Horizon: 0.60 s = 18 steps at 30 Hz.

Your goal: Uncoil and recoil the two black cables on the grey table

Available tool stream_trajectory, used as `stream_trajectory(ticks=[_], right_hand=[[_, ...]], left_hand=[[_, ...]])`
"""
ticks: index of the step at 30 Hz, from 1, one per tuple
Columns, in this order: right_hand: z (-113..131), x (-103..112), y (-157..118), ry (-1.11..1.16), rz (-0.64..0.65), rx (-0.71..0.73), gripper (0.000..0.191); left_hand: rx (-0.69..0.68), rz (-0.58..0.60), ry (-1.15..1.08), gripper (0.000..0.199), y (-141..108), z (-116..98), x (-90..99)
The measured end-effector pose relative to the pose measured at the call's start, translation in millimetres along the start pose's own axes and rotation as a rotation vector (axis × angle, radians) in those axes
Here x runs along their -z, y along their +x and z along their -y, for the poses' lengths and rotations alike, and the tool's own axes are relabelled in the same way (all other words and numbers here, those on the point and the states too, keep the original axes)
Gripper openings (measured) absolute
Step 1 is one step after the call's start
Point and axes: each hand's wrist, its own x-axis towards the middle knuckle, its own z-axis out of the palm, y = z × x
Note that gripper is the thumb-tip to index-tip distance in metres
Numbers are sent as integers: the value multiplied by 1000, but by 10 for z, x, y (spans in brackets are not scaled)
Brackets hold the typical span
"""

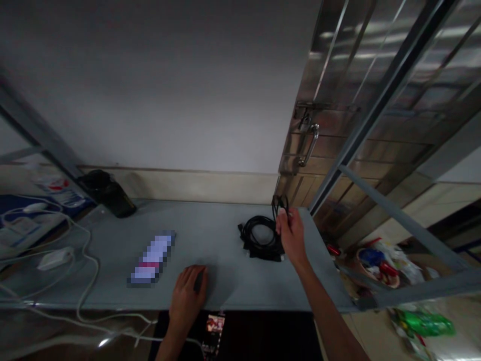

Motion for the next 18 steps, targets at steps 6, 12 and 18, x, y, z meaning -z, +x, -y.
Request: stream_trajectory(ticks=[6, 12, 18], right_hand=[[1077, 322, -83, 509, -95, 184, 30], [1682, 558, -534, 635, -106, 247, 27], [1390, 568, -1215, 579, -56, 70, 29]], left_hand=[[188, 83, -264, 38, 33, -207, 123], [485, 371, -759, 59, -234, -1085, 110], [666, 444, -1220, 73, -426, -1968, 148]])
